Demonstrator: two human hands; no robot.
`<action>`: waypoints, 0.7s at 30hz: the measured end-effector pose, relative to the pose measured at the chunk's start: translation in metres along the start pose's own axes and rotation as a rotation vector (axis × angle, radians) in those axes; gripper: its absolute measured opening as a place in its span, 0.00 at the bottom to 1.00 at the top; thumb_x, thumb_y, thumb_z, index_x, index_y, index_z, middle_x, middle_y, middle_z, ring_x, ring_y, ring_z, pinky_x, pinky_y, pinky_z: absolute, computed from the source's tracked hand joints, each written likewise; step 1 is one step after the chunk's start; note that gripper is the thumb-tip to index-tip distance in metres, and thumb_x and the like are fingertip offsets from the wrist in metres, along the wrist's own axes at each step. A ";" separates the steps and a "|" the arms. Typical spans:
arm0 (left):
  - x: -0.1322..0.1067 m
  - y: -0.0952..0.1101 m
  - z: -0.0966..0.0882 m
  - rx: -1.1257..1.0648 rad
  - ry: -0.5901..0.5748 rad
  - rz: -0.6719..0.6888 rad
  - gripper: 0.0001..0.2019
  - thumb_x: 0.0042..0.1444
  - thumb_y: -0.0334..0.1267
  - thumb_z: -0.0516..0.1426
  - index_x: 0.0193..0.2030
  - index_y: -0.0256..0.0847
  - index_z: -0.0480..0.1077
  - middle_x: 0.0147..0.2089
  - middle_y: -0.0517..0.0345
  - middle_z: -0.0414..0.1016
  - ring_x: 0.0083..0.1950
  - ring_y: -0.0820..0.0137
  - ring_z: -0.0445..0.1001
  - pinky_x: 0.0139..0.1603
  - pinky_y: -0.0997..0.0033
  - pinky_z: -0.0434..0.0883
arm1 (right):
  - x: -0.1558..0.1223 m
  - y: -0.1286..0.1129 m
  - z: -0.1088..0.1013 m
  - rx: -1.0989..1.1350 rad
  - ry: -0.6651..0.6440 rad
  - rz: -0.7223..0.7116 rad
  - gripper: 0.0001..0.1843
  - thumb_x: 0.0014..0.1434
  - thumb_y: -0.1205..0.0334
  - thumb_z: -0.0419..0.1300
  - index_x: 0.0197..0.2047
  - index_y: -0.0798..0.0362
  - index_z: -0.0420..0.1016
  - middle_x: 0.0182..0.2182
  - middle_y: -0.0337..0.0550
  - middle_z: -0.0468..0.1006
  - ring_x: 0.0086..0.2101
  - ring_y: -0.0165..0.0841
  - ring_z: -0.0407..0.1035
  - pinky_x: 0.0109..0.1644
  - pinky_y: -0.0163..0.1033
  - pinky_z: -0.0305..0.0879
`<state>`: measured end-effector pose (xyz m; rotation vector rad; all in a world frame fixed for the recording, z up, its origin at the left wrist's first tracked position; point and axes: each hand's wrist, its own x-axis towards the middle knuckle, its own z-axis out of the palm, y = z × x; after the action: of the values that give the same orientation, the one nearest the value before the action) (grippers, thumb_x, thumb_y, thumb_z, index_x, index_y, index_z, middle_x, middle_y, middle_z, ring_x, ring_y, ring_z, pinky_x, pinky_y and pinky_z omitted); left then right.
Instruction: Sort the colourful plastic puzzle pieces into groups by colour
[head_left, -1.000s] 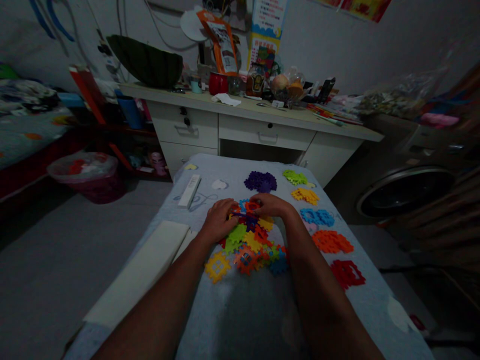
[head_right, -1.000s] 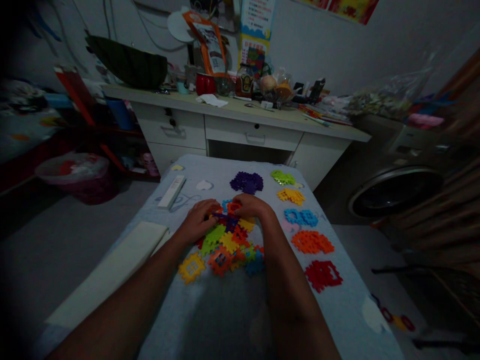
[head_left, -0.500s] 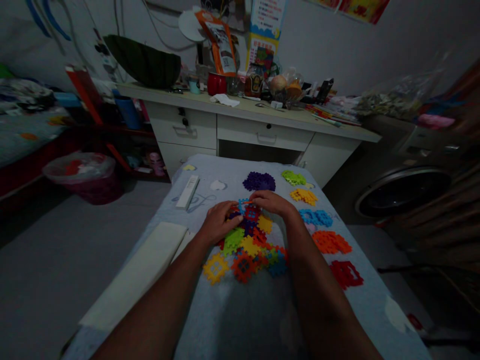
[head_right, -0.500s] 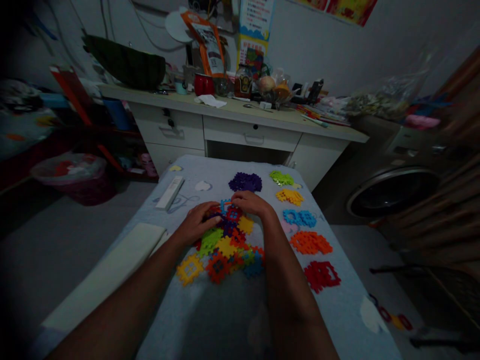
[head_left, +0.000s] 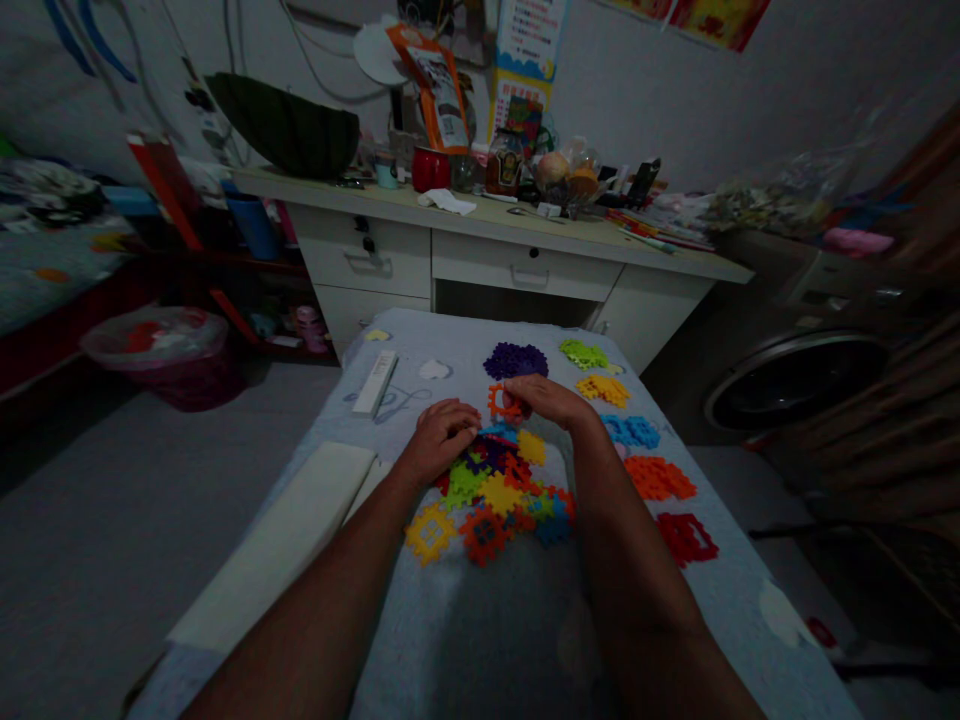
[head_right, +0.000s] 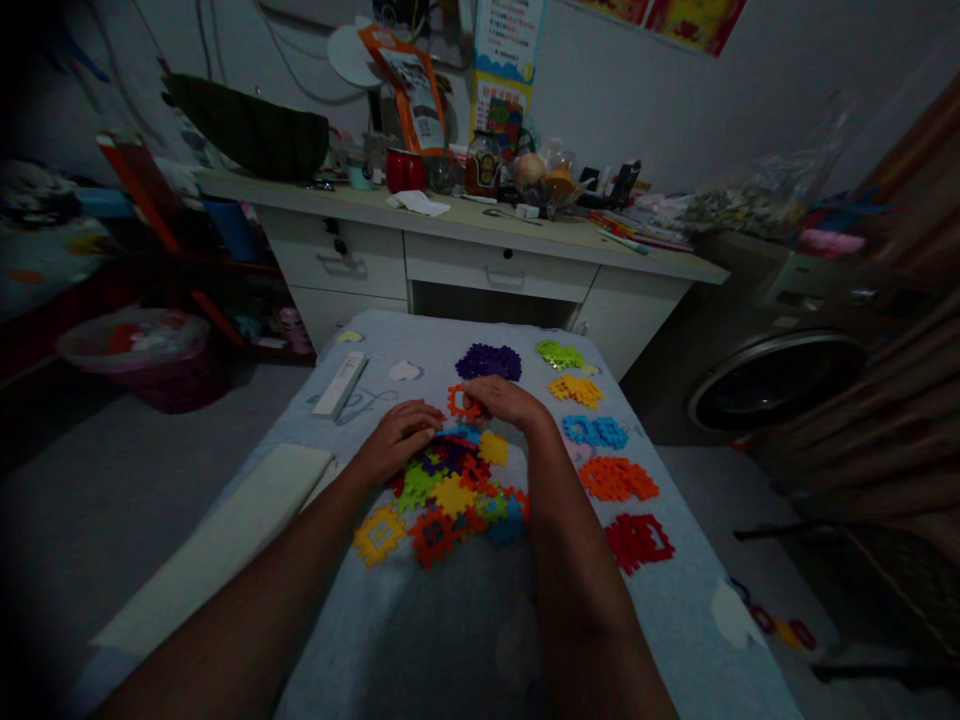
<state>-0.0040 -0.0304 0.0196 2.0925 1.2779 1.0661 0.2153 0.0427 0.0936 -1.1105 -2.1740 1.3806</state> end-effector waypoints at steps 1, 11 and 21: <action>0.001 0.001 -0.001 -0.019 -0.007 0.016 0.11 0.58 0.44 0.54 0.36 0.45 0.77 0.47 0.57 0.79 0.54 0.63 0.73 0.67 0.54 0.59 | -0.002 0.000 -0.001 -0.023 0.010 -0.007 0.22 0.65 0.47 0.48 0.29 0.54 0.69 0.22 0.38 0.72 0.23 0.28 0.64 0.31 0.34 0.62; -0.002 0.000 0.000 -0.082 0.130 -0.082 0.14 0.57 0.44 0.53 0.42 0.41 0.76 0.56 0.49 0.69 0.61 0.59 0.68 0.63 0.54 0.65 | -0.076 0.002 -0.032 -0.193 0.163 0.088 0.20 0.61 0.47 0.54 0.30 0.54 0.72 0.24 0.39 0.72 0.25 0.28 0.65 0.29 0.32 0.61; 0.000 -0.012 0.008 0.093 0.088 -0.120 0.15 0.54 0.43 0.54 0.45 0.42 0.75 0.55 0.48 0.70 0.62 0.55 0.66 0.66 0.48 0.61 | -0.172 0.051 -0.072 -0.267 0.536 0.423 0.13 0.56 0.63 0.57 0.46 0.52 0.67 0.25 0.35 0.71 0.26 0.30 0.67 0.29 0.32 0.60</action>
<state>-0.0040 -0.0251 0.0060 2.0262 1.5017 1.0760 0.3932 -0.0330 0.1041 -1.8711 -1.8175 0.7968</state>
